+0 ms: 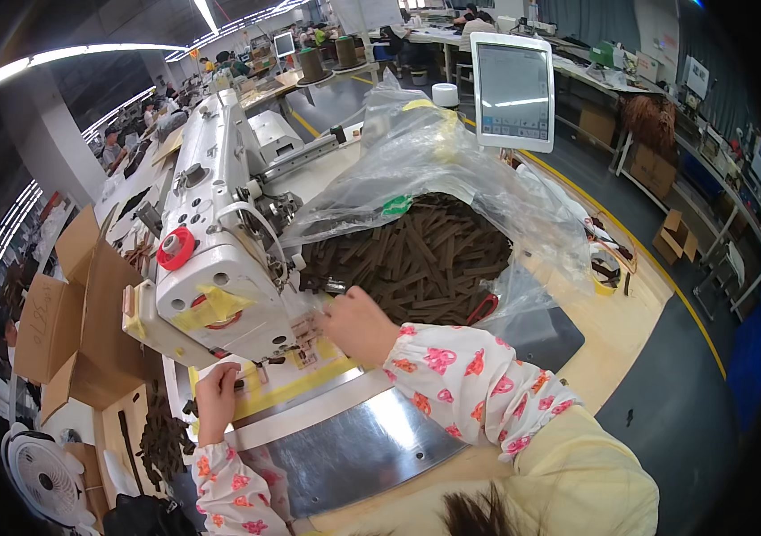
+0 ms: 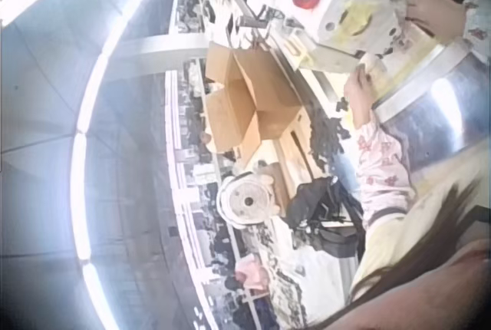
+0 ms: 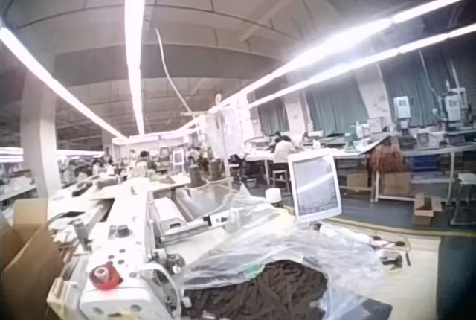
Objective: The person repeatedly places small straps into the template under a sewing machine to stitch them.
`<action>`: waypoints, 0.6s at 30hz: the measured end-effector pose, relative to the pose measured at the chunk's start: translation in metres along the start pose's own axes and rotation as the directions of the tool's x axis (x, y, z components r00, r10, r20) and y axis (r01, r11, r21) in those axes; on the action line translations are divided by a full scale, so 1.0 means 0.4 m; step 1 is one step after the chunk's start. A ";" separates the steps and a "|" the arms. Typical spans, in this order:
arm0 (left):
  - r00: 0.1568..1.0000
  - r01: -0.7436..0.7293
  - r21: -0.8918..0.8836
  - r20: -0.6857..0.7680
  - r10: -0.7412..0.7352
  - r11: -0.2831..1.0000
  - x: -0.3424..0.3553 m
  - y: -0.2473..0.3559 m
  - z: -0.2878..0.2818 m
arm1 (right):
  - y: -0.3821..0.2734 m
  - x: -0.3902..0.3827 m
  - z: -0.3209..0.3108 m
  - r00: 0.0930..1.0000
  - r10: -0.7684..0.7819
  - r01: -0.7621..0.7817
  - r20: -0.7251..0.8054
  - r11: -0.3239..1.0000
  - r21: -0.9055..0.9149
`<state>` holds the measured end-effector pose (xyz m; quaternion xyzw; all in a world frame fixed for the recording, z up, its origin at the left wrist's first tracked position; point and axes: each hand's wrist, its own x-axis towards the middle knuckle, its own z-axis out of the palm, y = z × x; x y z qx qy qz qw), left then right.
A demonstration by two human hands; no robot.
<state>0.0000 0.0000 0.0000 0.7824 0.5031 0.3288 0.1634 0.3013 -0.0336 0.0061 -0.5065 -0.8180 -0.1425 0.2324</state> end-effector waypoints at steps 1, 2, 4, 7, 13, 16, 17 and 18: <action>0.997 0.079 -0.096 -0.017 -0.081 0.992 -0.001 0.007 -0.012 | 0.020 0.001 -0.025 0.998 0.054 -0.054 0.040 0.999 0.003; 0.971 0.235 -0.139 0.067 -0.228 0.962 -0.001 0.029 -0.038 | 0.042 0.001 -0.044 0.994 0.086 -0.080 0.072 0.993 -0.082; 0.976 0.214 -0.109 0.057 -0.209 0.971 -0.013 0.026 -0.038 | 0.072 -0.012 -0.057 0.992 0.107 -0.096 0.073 0.985 -0.141; 0.983 0.183 -0.067 0.027 -0.182 0.981 -0.020 -0.013 -0.021 | 0.088 -0.011 -0.039 0.985 0.128 -0.106 0.112 0.977 -0.186; 0.947 -0.211 0.463 -0.123 0.298 0.861 -0.018 0.058 0.032 | 0.083 -0.008 -0.036 0.981 0.133 -0.099 0.140 0.969 -0.225; 0.936 -0.295 0.360 -0.076 0.343 0.885 -0.025 0.090 0.095 | 0.084 -0.007 -0.024 0.986 0.098 -0.064 0.135 0.970 -0.234; 0.913 -0.380 0.298 -0.033 0.407 0.876 -0.024 0.105 0.114 | 0.087 -0.009 -0.020 0.988 0.092 -0.060 0.124 0.968 -0.244; 0.916 -0.372 0.296 -0.035 0.399 0.880 -0.023 0.124 0.130 | 0.085 -0.009 -0.019 0.989 0.087 -0.055 0.119 0.967 -0.249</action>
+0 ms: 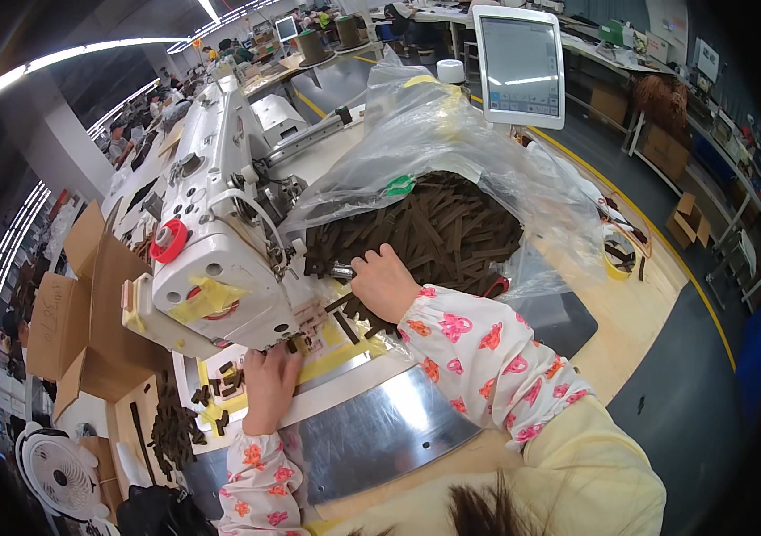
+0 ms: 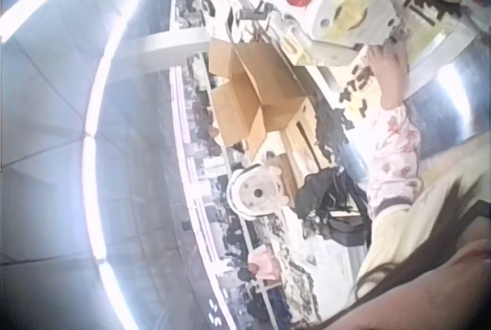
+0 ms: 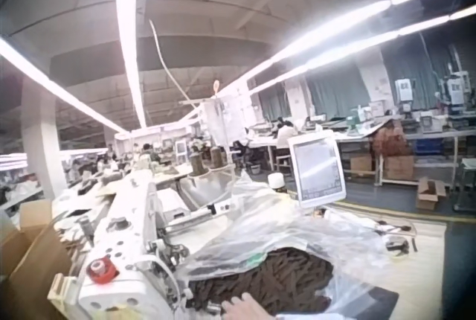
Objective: The person repeatedly places small straps into the template under a sewing machine to stitch them.
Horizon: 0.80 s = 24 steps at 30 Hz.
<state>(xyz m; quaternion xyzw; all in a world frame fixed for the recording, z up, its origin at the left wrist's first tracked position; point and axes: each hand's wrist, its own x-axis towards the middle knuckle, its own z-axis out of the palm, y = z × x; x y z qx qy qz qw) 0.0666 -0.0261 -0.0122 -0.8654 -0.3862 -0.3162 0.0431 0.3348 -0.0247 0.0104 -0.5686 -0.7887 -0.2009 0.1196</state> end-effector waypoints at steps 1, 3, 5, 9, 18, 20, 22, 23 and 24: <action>0.998 0.049 -0.072 0.031 -0.047 0.996 0.009 0.022 0.009 | -0.001 -0.001 0.001 1.000 -0.008 0.008 0.005 1.000 0.001; 0.993 0.107 -0.141 0.062 -0.099 0.984 0.017 0.028 0.016 | -0.001 0.004 0.002 1.000 0.004 -0.004 -0.011 1.000 -0.010; 0.978 0.204 -0.227 0.079 -0.191 0.952 0.015 0.020 0.020 | -0.004 0.013 -0.009 1.000 -0.010 0.010 -0.008 1.000 -0.006; 0.970 0.241 -0.127 0.047 -0.237 0.962 -0.009 0.006 0.028 | -0.046 0.022 -0.049 0.995 -0.033 0.061 -0.096 0.950 0.307; 0.995 0.094 -0.025 0.025 -0.094 0.995 -0.008 0.001 0.027 | -0.157 -0.007 0.052 0.990 -0.134 0.136 -0.046 0.807 0.574; 0.995 0.090 -0.048 0.041 -0.088 0.995 -0.004 0.006 0.025 | -0.142 -0.011 0.046 0.988 -0.141 0.151 -0.062 0.799 0.583; 0.996 0.076 -0.054 0.049 -0.074 0.996 -0.004 0.004 0.015 | -0.138 -0.002 0.037 0.987 -0.159 0.146 -0.024 0.823 0.549; 0.995 0.085 -0.053 0.051 -0.082 0.995 -0.008 0.005 0.011 | -0.136 0.001 0.029 0.986 -0.165 0.137 0.009 0.849 0.510; 0.996 0.083 -0.067 0.041 -0.080 0.994 -0.008 0.004 0.012 | -0.137 0.005 0.014 0.986 -0.164 0.134 0.015 0.850 0.510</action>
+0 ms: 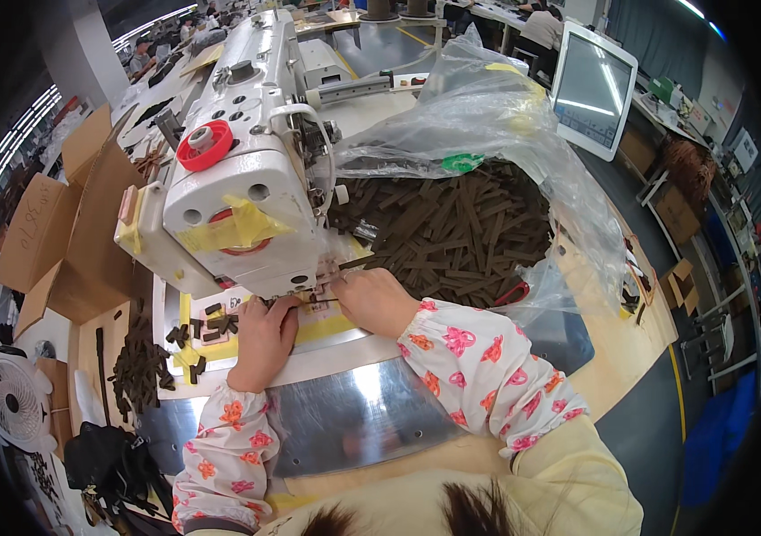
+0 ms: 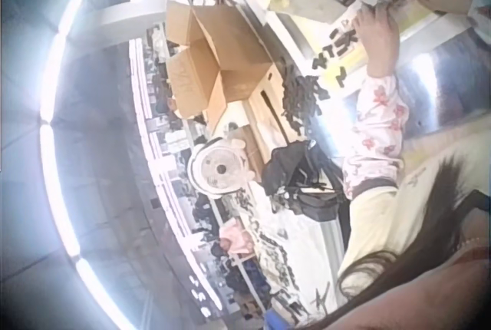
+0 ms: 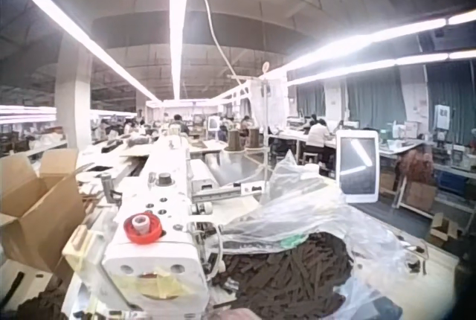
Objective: The person repeatedly places small straps into the template under a sewing machine to stitch them.
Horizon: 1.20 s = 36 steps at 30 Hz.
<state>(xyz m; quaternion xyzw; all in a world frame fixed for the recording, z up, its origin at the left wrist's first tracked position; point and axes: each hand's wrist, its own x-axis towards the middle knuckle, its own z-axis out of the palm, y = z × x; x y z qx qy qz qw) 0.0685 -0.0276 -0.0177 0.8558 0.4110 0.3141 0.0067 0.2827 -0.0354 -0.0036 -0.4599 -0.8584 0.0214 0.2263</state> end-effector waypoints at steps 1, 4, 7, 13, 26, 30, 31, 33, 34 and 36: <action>1.000 -0.003 -0.013 -0.009 0.003 1.000 0.000 -0.002 0.001 | -0.014 0.007 -0.017 0.998 0.057 -0.057 0.040 0.998 0.008; 1.000 0.017 -0.059 -0.021 -0.019 0.998 -0.001 -0.002 0.004 | -0.023 0.011 -0.021 0.987 0.117 -0.119 0.112 0.993 0.008; 0.999 0.040 -0.067 -0.029 -0.042 0.997 0.002 0.009 0.006 | -0.002 -0.003 -0.009 0.998 0.027 -0.027 0.054 1.000 -0.002; 0.994 0.104 -0.155 -0.026 -0.110 0.982 -0.008 0.000 0.010 | 0.034 -0.008 0.003 0.997 -0.077 0.078 -0.026 0.996 0.037; 0.997 0.071 -0.178 0.021 -0.069 0.982 -0.007 0.001 0.004 | 0.053 -0.007 0.002 0.999 0.003 0.010 -0.046 0.964 0.266; 0.997 0.071 -0.174 0.016 -0.070 0.982 -0.007 0.000 0.006 | 0.060 -0.006 -0.006 0.999 0.017 -0.005 -0.040 0.956 0.295; 0.998 0.068 -0.175 0.016 -0.066 0.982 -0.008 -0.001 0.010 | 0.059 -0.009 0.001 0.999 0.002 0.008 -0.037 0.963 0.270; 0.998 0.062 -0.168 0.004 -0.063 0.984 -0.009 -0.001 0.007 | 0.056 -0.008 0.004 0.999 -0.017 0.025 -0.033 0.969 0.248; 0.998 0.058 -0.159 -0.008 -0.060 0.986 -0.011 -0.002 0.003 | 0.053 -0.005 0.001 1.000 -0.003 0.010 -0.026 0.962 0.272; 0.998 0.066 -0.159 -0.005 -0.067 0.985 -0.013 -0.001 0.001 | 0.051 -0.002 0.002 1.000 0.011 -0.006 -0.017 0.955 0.296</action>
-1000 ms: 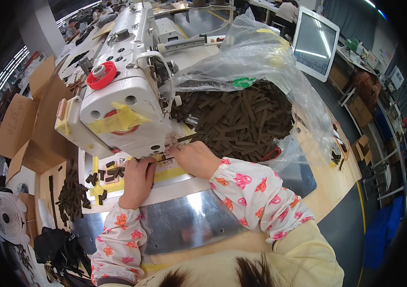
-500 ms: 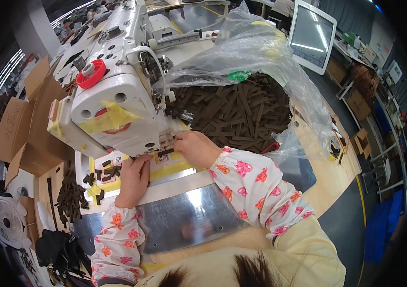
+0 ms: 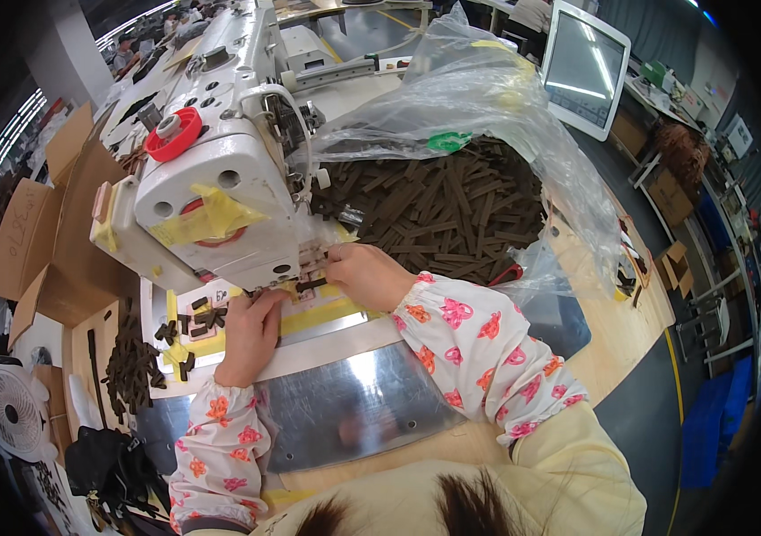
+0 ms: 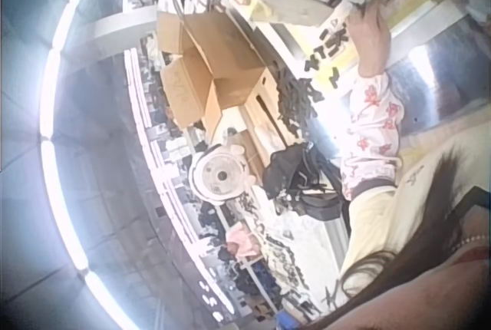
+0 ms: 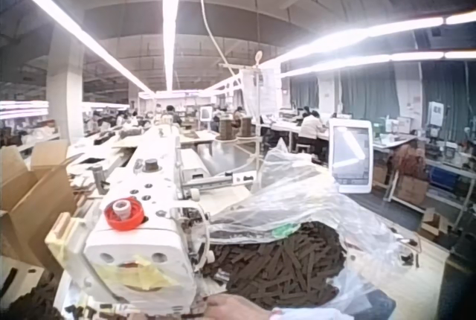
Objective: The person repeatedly places small straps into the template under a sewing machine to stitch them.
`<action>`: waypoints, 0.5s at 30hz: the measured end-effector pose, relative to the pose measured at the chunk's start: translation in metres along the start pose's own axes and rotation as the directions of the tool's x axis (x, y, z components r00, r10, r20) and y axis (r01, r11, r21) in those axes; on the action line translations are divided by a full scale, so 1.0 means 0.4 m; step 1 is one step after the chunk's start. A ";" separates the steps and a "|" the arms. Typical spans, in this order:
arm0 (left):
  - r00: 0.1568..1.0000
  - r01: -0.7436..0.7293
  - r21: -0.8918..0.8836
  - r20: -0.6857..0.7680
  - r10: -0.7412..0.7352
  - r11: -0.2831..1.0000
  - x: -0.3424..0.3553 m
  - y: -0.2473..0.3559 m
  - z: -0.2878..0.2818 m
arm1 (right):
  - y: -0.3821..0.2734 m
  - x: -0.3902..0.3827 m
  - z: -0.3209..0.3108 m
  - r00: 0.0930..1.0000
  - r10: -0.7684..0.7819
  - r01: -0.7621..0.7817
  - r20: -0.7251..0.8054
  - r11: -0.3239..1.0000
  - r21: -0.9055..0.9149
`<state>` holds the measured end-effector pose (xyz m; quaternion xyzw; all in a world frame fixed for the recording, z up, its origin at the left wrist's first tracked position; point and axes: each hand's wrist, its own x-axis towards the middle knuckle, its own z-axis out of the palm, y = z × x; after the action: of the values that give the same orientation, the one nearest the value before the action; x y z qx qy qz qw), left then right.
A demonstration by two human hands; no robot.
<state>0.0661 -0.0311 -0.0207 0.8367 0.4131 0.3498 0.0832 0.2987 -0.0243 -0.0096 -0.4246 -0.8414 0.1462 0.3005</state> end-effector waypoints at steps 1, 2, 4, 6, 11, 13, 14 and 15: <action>1.000 0.004 -0.003 0.002 -0.004 1.000 0.001 0.001 0.000 | 0.003 0.000 0.002 1.000 -0.024 0.023 -0.013 1.000 -0.015; 1.000 0.005 -0.002 0.002 -0.005 1.000 0.002 0.002 -0.002 | 0.006 0.000 0.006 0.999 -0.048 0.047 -0.026 0.998 -0.031; 0.999 -0.040 0.019 0.033 0.040 0.999 0.010 0.009 -0.001 | 0.016 -0.006 0.015 0.997 -0.057 0.053 -0.046 0.996 -0.072; 0.995 -0.080 0.055 0.062 0.076 0.995 0.014 0.011 -0.001 | 0.012 -0.003 0.023 0.995 -0.075 0.068 -0.062 0.992 -0.107; 0.981 -0.167 0.165 0.128 0.147 0.972 0.028 0.022 -0.005 | -0.009 0.003 0.047 0.971 -0.083 0.079 -0.223 0.997 -0.026; 0.973 -0.105 0.226 0.225 0.053 0.969 0.037 0.043 -0.016 | -0.021 0.007 0.064 0.969 -0.064 0.061 -0.240 0.998 -0.020; 0.972 -0.104 0.224 0.228 0.052 0.969 0.033 0.040 -0.013 | -0.027 0.008 0.070 0.965 -0.048 0.045 -0.258 0.999 -0.018; 0.974 -0.110 0.236 0.219 0.058 0.966 0.030 0.033 -0.009 | -0.032 0.009 0.073 0.965 -0.049 0.045 -0.256 0.999 -0.019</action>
<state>0.0770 -0.0311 -0.0065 0.8896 0.4062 0.2086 0.0069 0.2706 -0.0286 -0.0243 -0.4219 -0.8062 0.0773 0.4075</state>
